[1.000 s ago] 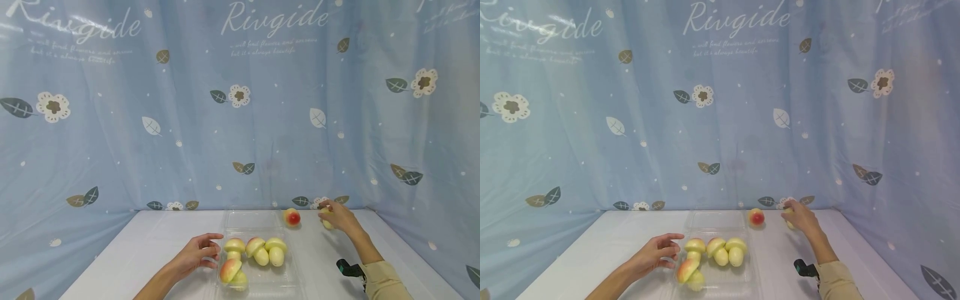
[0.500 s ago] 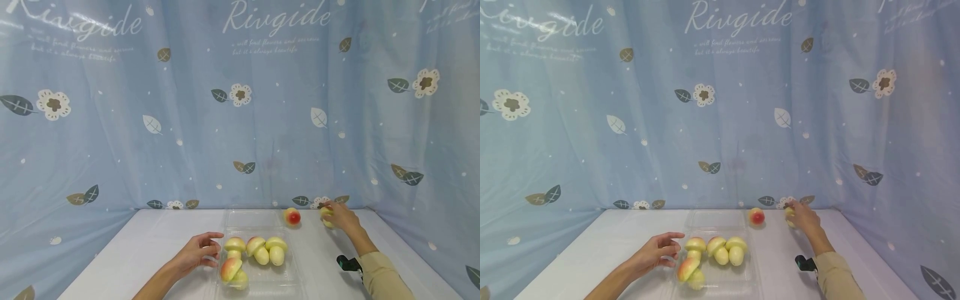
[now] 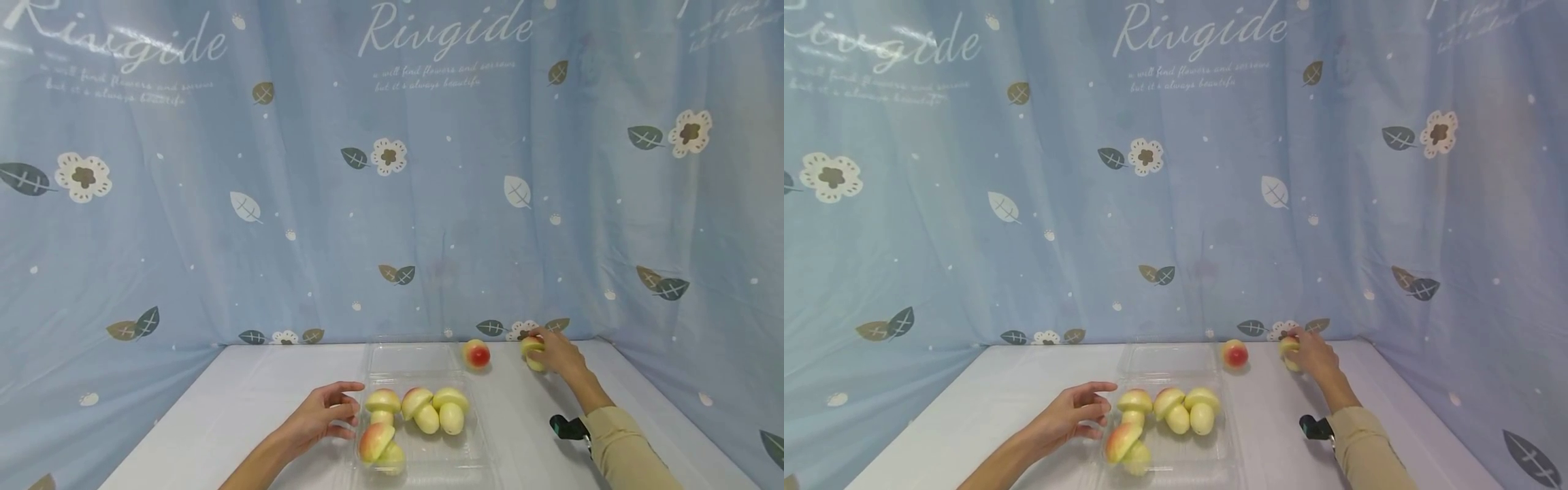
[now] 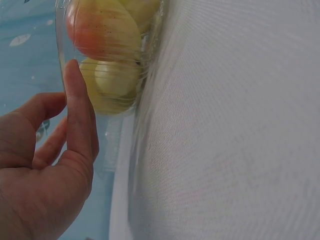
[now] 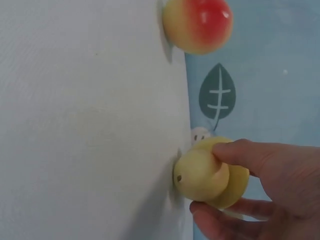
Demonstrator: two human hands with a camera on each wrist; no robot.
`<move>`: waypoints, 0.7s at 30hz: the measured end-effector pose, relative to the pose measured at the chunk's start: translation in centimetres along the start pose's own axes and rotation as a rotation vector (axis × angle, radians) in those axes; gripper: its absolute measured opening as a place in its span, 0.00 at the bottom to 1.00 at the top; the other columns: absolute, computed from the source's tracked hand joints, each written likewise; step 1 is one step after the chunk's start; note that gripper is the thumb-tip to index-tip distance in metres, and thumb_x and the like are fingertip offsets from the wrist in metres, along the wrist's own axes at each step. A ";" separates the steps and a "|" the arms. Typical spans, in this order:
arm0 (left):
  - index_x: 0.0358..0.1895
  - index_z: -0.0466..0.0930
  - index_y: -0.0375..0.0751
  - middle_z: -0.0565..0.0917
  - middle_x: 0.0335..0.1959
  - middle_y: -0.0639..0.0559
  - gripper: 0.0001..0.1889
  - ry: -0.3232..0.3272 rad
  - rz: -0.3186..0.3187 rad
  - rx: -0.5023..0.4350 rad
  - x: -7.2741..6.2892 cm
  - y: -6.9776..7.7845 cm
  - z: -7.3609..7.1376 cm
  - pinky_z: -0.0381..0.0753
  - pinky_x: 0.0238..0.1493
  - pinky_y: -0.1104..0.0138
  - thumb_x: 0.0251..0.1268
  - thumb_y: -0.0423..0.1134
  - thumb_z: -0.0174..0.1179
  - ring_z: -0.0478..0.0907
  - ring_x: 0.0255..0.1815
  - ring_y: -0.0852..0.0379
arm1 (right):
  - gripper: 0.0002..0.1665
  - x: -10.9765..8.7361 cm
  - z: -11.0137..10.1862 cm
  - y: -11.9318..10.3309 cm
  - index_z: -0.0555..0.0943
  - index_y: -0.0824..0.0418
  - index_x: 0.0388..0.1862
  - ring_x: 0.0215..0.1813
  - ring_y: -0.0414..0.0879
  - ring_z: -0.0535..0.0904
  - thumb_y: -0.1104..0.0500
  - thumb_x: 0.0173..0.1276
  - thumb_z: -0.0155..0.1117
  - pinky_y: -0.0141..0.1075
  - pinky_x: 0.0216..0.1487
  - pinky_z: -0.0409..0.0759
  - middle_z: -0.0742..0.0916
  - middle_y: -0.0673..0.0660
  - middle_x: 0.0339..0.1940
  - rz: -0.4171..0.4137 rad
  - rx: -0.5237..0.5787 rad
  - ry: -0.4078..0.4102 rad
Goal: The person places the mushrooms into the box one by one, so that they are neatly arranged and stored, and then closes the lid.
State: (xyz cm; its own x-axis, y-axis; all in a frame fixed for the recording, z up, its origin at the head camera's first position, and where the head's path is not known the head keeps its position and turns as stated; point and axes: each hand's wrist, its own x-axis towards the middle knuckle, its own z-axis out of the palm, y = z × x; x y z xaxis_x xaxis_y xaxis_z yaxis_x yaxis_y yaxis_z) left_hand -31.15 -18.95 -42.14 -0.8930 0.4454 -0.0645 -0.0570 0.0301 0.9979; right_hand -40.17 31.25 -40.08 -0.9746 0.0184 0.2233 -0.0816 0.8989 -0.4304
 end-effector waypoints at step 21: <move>0.71 0.63 0.34 0.78 0.43 0.49 0.33 0.007 -0.002 0.007 0.0 -0.1 0.0 0.88 0.38 0.64 0.66 0.39 0.64 0.82 0.39 0.56 | 0.26 0.0 0.3 0.8 0.75 0.65 0.59 0.42 0.57 0.79 0.54 0.66 0.67 0.46 0.33 0.76 0.82 0.70 0.51 0.003 0.020 0.004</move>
State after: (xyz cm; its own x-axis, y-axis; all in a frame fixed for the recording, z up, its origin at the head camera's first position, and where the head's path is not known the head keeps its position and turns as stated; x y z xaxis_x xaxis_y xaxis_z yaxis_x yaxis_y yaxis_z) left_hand -31.13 -18.97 -42.20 -0.8961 0.4388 -0.0668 -0.0560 0.0375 0.9977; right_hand -40.28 31.82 -40.65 -0.9741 0.0224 0.2252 -0.0832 0.8899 -0.4484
